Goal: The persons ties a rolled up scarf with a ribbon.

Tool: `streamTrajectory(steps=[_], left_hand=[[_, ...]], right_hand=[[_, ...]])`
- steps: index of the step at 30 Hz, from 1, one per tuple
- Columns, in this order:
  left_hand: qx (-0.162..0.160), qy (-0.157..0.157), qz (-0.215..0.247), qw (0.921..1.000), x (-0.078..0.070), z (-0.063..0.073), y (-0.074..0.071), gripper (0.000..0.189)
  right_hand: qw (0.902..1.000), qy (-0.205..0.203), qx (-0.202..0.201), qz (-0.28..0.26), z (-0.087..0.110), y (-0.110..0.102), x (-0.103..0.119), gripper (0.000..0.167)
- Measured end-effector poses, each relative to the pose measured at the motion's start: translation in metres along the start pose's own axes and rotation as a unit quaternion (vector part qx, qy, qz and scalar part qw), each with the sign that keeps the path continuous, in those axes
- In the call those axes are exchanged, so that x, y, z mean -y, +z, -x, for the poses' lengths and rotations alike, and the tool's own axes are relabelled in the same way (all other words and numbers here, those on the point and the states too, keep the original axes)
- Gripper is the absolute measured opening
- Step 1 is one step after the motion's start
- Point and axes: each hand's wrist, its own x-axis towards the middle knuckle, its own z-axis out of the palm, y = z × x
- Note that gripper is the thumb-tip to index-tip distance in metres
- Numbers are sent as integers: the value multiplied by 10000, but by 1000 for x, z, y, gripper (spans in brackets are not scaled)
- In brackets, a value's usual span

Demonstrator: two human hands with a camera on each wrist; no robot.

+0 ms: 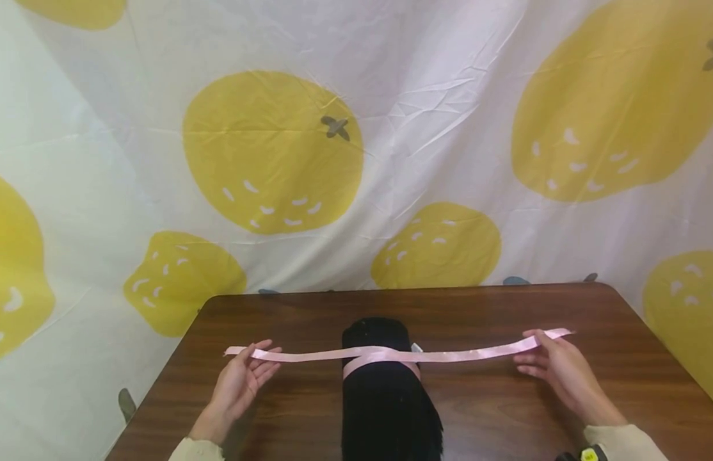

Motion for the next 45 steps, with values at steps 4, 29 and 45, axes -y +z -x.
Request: streamTrajectory(steps=[4, 29, 45], left_hand=[[-69, -51, -10, 10000, 1, 0, -3, 41], [-617, -68, -1308, 9895, 1, 0, -25, 45], [-1491, 924, -3622, 9154, -11, 5, -20, 28]], right_hand=[[9999, 43, -27, 112, 0, -2, -2, 32], [9626, -32, -1460, 2282, 6, -8, 1, 23], [8695, 2, -2196, 4424, 1, 21, 14, 47]])
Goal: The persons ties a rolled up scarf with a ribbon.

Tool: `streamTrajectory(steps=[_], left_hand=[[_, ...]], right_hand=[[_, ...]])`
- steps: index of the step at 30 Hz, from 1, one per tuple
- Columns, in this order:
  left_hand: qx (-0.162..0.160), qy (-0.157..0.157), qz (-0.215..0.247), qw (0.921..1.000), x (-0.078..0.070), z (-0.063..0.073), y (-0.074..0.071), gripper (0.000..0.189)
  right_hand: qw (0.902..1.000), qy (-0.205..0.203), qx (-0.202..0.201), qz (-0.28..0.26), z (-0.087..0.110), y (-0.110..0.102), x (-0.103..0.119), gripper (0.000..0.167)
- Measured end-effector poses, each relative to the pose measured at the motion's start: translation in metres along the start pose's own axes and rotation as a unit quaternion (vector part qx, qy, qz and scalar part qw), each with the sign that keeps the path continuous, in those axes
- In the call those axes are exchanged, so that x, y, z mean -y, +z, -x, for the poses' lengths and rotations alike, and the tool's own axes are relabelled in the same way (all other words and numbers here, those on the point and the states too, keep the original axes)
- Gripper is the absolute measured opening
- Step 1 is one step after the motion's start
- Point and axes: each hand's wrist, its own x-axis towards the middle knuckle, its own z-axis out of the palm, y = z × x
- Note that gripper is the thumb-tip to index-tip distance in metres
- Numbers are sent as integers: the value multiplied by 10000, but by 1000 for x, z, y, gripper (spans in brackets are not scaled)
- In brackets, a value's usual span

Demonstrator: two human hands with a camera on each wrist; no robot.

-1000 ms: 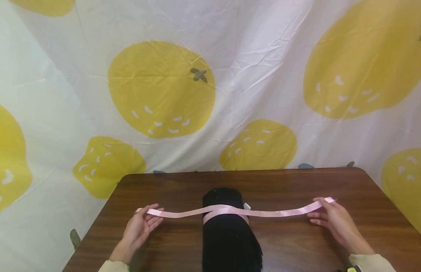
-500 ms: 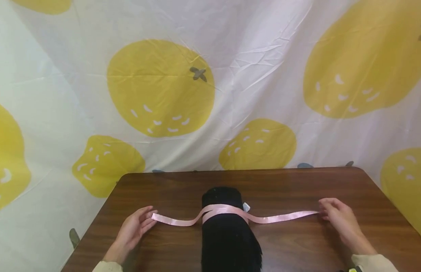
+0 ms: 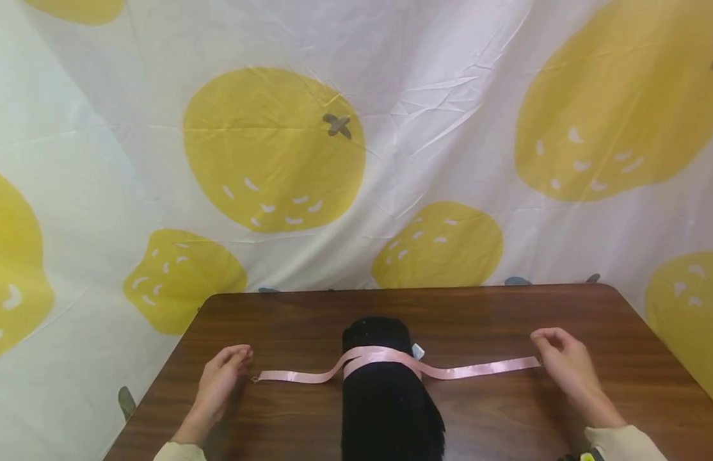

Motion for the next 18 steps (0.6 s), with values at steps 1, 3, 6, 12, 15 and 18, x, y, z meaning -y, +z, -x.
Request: streamTrajectory(steps=[1, 3, 6, 12, 15, 18], left_hand=[[-69, 164, -255, 9995, -2, 1, 2, 27], [-147, 475, -635, 9967, -5, 3, 5, 24], [-94, 912, -909, 9916, -12, 6, 13, 19], [335, 1394, -866, 9859, -27, 10, 28, 13], [559, 1544, -773, 9834, -34, 11, 37, 11], [762, 1654, -669, 9810, -41, 13, 46, 9]], right_hand=[[10000, -45, 0, 43, 0, 1, 2, 46], [9998, -155, 39, 117, 1, 5, 6, 45], [9992, -313, 177, 159, 3, 10, 13, 44], [9956, -809, 470, 72, 7, 19, 30, 34], [9933, -998, 574, -6, 9, 21, 40, 31], [9898, -1158, 800, -216, 10, 26, 51, 29]])
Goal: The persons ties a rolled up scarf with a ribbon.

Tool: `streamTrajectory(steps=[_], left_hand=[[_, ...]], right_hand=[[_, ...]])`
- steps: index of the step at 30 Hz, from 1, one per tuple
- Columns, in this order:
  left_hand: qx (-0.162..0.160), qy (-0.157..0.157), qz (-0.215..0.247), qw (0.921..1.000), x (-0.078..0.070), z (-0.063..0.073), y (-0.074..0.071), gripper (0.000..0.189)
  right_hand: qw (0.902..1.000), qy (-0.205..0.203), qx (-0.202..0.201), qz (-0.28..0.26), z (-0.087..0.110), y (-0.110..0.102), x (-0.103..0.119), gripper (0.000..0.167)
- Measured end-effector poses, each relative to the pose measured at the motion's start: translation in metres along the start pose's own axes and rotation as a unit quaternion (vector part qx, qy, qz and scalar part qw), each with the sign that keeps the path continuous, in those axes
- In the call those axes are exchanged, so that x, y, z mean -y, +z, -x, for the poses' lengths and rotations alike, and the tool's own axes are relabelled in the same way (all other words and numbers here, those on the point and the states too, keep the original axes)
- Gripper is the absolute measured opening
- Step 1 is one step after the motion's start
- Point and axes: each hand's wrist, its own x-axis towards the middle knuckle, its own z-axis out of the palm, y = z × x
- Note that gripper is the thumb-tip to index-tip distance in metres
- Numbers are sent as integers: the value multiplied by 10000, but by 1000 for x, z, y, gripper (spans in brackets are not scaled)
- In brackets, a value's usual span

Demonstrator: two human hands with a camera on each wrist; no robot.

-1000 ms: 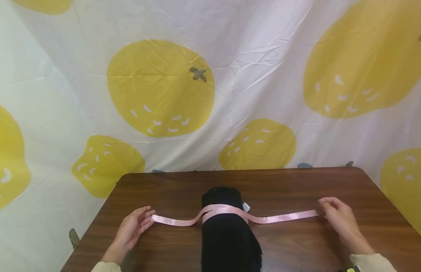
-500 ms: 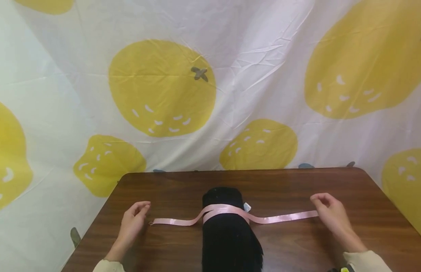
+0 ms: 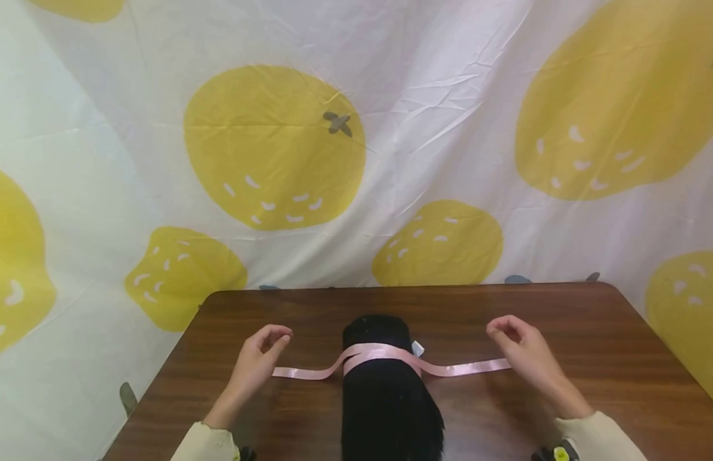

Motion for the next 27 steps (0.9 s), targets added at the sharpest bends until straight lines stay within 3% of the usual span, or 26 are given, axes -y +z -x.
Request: streamTrajectory(steps=[9, 15, 20, 23, 27], left_hand=[[918, 587, -66, 9940, -27, -3, 27, 9], [1385, 766, -153, 9873, -36, -1, 46, 14], [1528, 945, -57, 9837, -41, -2, 62, 16], [1551, 1098, -66, 9818, -43, -4, 68, 15], [1631, 1065, -73, 9808, -46, -4, 74, 15]], right_hand=[[9962, -695, 446, -263, -6, 19, 30, 15], [9843, -1172, 998, -865, -10, 34, 41, 12], [9764, -1418, 1283, -1000, -12, 51, 48, 11], [9740, -1374, 1446, -1076, -13, 60, 52, 12], [9708, -1297, 1646, -1170, -13, 70, 56, 16]])
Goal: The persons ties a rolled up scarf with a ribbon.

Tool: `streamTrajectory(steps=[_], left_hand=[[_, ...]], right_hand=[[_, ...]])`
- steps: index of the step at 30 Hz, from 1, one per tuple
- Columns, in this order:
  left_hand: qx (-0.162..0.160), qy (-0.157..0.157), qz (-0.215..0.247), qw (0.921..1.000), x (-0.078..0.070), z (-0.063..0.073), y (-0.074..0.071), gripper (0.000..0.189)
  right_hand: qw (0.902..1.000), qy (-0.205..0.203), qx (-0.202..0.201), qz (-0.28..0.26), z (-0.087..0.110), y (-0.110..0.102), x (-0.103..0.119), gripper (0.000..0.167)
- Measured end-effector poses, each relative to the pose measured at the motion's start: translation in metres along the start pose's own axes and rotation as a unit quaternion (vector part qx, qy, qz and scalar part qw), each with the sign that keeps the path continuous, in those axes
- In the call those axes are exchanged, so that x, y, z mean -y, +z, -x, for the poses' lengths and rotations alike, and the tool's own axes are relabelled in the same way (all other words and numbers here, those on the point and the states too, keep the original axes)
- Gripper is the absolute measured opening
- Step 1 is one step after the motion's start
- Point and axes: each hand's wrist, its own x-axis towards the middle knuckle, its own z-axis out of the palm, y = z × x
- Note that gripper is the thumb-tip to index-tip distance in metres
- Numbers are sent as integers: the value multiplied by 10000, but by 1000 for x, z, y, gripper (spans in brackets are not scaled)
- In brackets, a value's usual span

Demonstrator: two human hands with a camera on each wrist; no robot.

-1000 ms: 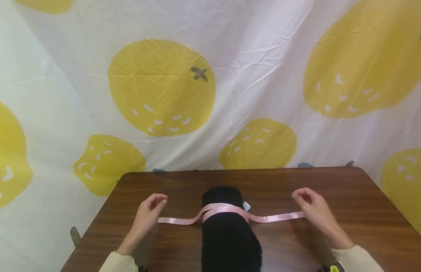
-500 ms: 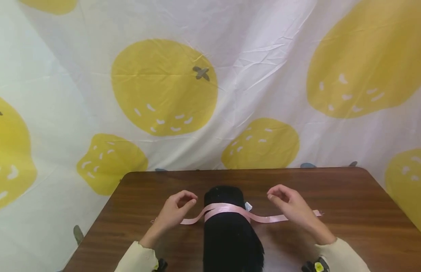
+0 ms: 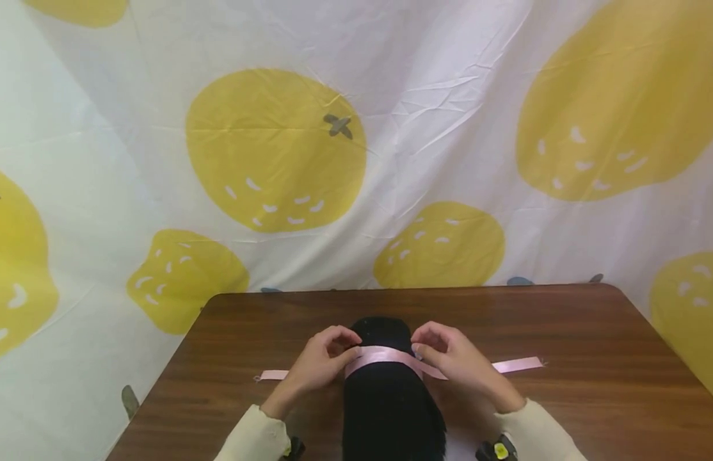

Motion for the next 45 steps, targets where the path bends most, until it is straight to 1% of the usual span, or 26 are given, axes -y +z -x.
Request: streamTrajectory(steps=[3, 8, 13, 16, 19, 25, 27, 30, 34, 38, 40, 43, 45], left_hand=[[60, -100, 41, 9999, -1, 0, 2, 16], [119, -100, 12, 9999, 0, 0, 4, 17], [153, -83, -56, 9998, 4, -1, 5, 18], [186, -154, -75, 9997, 5, -3, 5, 18], [246, -243, -95, 9994, 7, -5, 5, 18], [526, -495, 41, 9974, 6, -7, 3, 16], [604, -506, 31, 9969, 6, -8, 2, 15], [667, -409, 2, 9969, 7, -9, 2, 15], [702, -267, 77, 9971, 7, -9, 1, 15], [677, -190, 359, 9969, 6, -9, 0, 14], [630, -198, 516, 9965, 5, -10, 0, 13], [551, -298, 750, 9952, 4, -10, 0, 15], [524, -387, 717, 9953, 3, -10, -1, 16]], right_hand=[[9999, 71, 90, 96, -2, 6, 2, 17], [9993, 253, 179, 197, -5, 16, 2, 19], [9984, -46, -48, 567, -7, 23, 2, 18], [9980, -68, -48, 623, -7, 23, 3, 17], [9981, 50, 35, 608, -8, 22, 3, 18], [9981, 251, 129, 557, -11, 22, 2, 17], [9980, 294, 114, 542, -12, 22, 2, 16], [9979, 348, 81, 534, -13, 22, 2, 15], [9984, 289, 101, 467, -14, 21, 4, 15], [9994, 102, 236, 228, -15, 19, 6, 15], [9994, -13, 340, 113, -14, 19, 7, 14], [9986, -109, 514, 15, -14, 18, 8, 14], [9980, -92, 619, 15, -14, 18, 9, 14]])
